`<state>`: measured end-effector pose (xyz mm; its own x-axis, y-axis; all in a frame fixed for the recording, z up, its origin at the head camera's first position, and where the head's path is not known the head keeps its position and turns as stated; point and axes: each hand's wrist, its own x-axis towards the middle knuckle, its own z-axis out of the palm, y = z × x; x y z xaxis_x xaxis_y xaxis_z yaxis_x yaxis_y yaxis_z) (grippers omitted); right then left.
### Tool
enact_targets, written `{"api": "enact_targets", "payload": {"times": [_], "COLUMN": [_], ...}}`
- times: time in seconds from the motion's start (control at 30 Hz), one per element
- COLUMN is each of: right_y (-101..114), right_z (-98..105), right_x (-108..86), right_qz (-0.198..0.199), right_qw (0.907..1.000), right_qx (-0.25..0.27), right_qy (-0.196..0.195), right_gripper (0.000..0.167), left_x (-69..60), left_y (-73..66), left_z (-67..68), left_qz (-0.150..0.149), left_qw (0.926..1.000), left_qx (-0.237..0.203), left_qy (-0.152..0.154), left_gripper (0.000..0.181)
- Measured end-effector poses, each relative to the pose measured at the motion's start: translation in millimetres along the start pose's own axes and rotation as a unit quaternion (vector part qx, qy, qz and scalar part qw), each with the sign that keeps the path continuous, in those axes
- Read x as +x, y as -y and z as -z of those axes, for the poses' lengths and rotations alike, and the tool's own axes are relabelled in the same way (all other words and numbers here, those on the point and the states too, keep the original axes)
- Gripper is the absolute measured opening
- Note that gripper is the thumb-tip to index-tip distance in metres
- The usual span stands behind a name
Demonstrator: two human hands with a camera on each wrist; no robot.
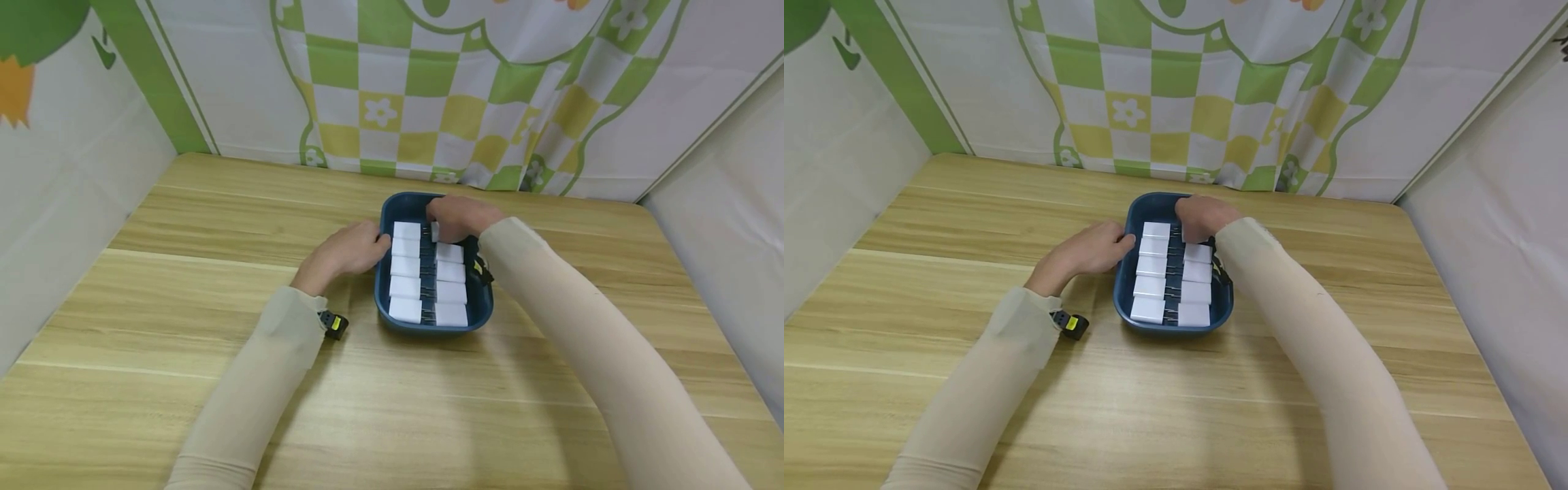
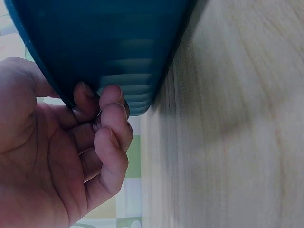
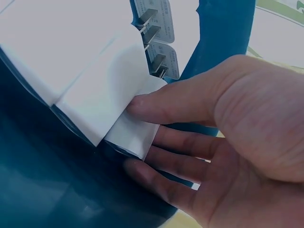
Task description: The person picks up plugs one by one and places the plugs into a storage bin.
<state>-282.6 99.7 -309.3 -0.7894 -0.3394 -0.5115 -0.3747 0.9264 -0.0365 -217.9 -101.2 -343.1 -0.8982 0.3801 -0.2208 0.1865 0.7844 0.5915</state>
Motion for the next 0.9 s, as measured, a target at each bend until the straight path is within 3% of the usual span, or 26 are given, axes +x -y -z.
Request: {"api": "enact_targets", "payload": {"times": [0.9], "right_y": [-0.3], "right_z": [-1.6], "right_x": [-1.0], "right_qz": [0.015], "right_qw": [0.9997], "right_qx": [0.008], "right_qy": [-0.014], "right_gripper": [0.051], "left_x": [0.1], "left_y": [-1.3], "left_z": [0.3], "left_qz": [0.017], "left_qw": [0.9998], "left_qx": [0.004], "left_qy": [0.008], "left_gripper": [0.043]}}
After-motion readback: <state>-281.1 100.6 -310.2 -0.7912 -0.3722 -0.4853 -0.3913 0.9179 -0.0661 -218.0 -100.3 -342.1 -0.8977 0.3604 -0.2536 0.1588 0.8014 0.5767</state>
